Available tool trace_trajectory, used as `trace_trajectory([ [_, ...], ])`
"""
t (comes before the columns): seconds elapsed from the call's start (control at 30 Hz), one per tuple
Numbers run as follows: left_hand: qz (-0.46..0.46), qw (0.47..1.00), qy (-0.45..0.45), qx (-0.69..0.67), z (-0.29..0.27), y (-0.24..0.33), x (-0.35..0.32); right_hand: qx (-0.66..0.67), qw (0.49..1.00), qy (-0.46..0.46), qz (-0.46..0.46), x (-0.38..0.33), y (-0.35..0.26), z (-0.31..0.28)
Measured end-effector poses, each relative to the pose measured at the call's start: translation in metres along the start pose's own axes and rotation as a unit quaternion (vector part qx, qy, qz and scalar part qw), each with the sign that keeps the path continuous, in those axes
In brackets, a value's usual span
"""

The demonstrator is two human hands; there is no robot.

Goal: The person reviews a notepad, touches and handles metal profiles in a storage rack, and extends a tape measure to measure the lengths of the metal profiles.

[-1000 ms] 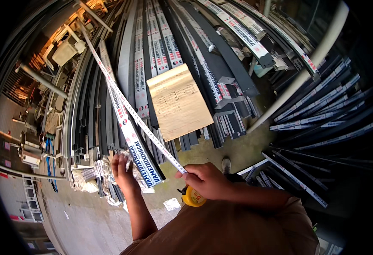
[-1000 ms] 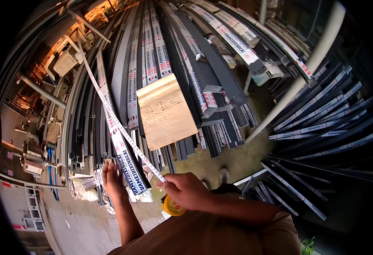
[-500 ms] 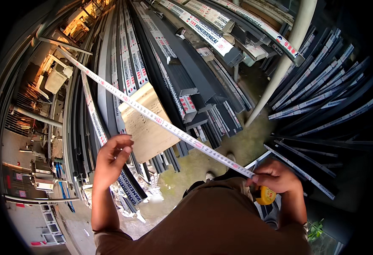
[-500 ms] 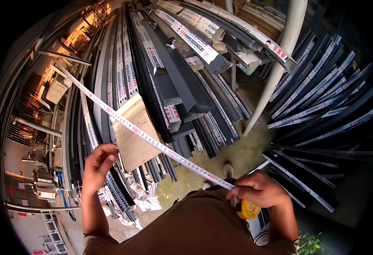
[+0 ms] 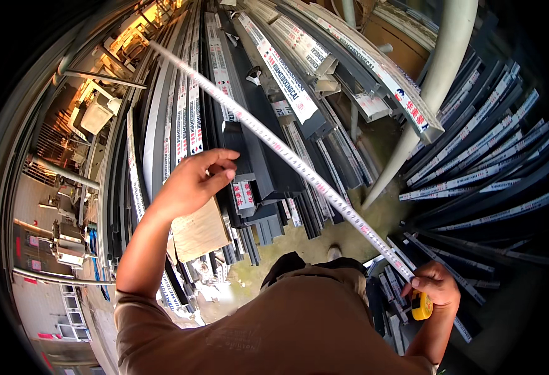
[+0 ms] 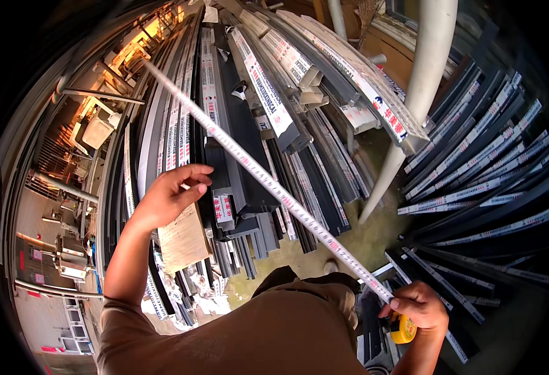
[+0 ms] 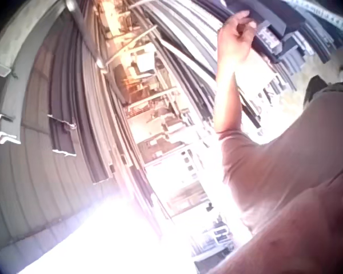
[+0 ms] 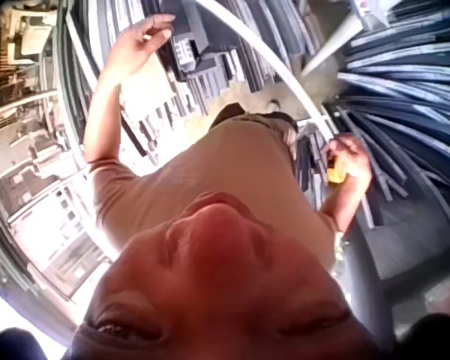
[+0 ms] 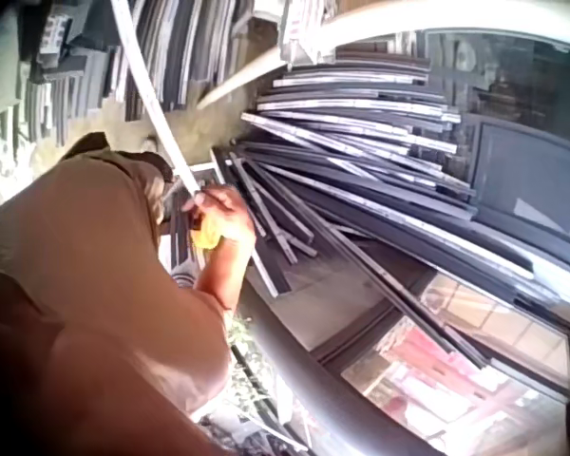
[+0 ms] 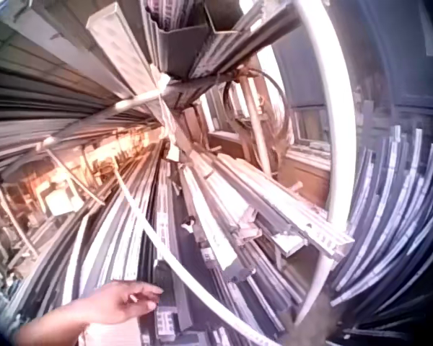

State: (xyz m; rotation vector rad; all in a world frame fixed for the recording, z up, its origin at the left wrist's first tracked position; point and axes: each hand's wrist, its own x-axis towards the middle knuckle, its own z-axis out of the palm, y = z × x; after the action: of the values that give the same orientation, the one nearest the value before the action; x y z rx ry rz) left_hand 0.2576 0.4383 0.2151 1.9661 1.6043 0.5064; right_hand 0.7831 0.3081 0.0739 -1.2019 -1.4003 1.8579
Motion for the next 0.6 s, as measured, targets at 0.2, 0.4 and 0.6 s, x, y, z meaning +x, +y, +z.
trace_trajectory([
  [0.2,-0.077,0.997,-0.019,0.017,0.007,0.007,0.104,0.066,0.986,0.15,-0.015,-0.01,0.014,-0.02],
  [0.4,-0.128,0.986,0.061,0.084,0.041,0.001,0.236,0.068,0.971,0.226,-0.041,0.0,0.015,0.0],
  [0.6,-0.239,0.967,0.089,0.022,0.061,-0.017,0.332,0.093,0.953,0.286,-0.047,-0.002,0.023,0.017],
])
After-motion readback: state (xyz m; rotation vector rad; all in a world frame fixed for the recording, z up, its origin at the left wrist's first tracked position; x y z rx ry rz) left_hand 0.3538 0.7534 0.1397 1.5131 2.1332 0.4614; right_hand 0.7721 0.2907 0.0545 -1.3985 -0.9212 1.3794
